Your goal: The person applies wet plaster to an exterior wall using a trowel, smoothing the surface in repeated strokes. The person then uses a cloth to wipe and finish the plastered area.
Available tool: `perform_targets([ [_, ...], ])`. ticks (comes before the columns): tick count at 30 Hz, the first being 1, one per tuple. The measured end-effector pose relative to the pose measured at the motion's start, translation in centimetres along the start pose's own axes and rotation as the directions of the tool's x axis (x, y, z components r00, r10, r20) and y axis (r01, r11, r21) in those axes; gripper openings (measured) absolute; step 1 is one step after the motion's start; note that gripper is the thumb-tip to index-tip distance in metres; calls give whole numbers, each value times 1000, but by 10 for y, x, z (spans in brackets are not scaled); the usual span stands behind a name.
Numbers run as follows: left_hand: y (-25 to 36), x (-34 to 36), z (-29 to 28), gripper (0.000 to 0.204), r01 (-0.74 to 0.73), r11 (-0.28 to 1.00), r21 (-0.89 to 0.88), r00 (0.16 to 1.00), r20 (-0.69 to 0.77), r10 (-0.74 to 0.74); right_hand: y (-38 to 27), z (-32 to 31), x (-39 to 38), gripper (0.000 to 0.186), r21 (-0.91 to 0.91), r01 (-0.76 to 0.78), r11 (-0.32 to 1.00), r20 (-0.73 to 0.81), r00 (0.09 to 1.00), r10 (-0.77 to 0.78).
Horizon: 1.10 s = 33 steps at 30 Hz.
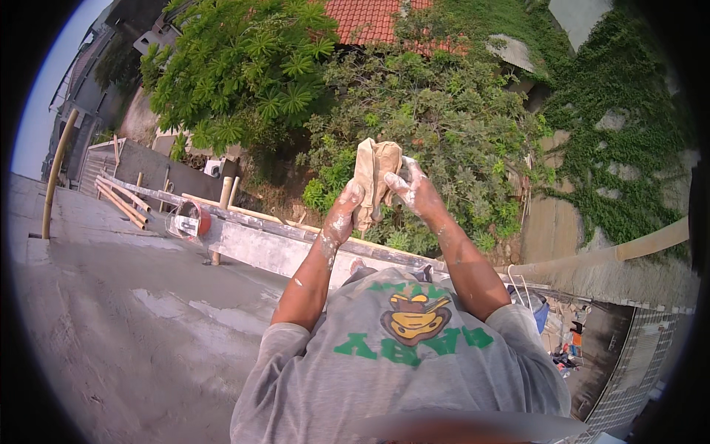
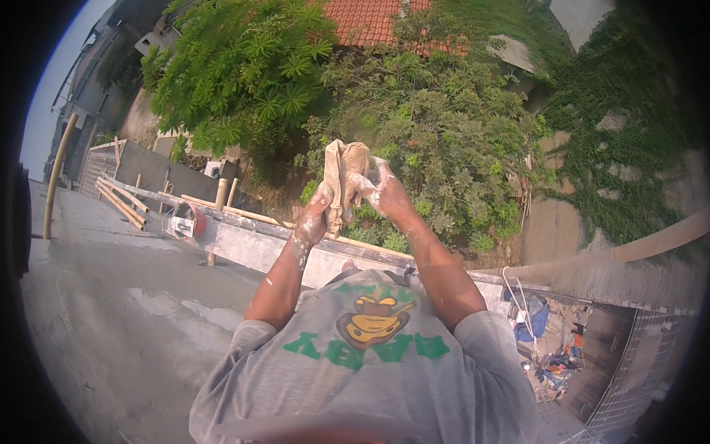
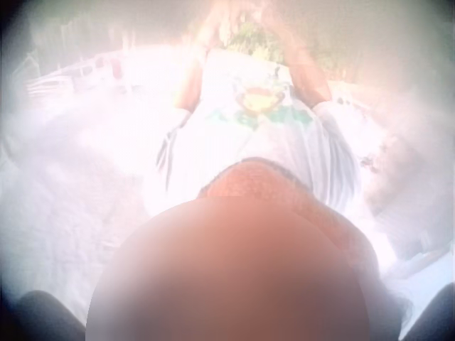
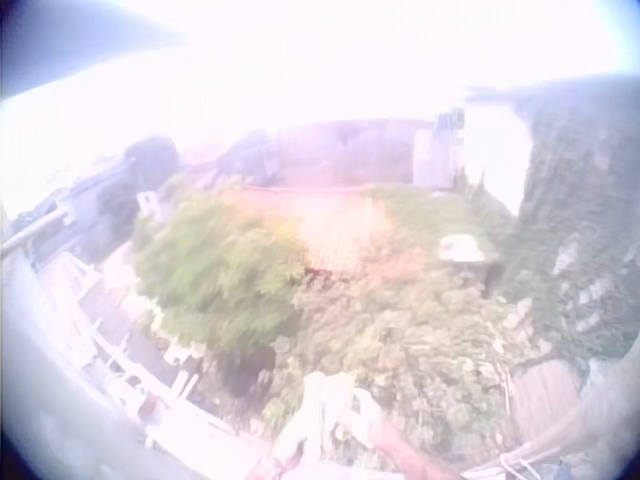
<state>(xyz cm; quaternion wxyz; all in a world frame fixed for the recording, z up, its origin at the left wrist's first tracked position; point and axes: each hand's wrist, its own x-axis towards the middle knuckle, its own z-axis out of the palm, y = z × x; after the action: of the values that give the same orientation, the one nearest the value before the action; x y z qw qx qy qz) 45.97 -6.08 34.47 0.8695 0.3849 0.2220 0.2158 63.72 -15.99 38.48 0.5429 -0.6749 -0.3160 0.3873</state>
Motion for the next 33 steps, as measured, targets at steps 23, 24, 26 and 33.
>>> perform_targets([
  [23,40,-108,-104,33,-158,969,-189,859,-511,40,9,151,62,51,257,-512,820,640,726,253],
  [24,37,-108,-106,32,-101,990,-102,828,-560,26,8,151,59,53,88,-235,968,529,835,154],
  [26,29,-111,-110,32,14,992,128,757,-650,73,6,151,48,57,-409,263,874,345,931,-119],
  [33,9,-111,-98,38,162,796,583,630,-682,371,19,177,9,70,-489,551,676,449,823,-347],
])
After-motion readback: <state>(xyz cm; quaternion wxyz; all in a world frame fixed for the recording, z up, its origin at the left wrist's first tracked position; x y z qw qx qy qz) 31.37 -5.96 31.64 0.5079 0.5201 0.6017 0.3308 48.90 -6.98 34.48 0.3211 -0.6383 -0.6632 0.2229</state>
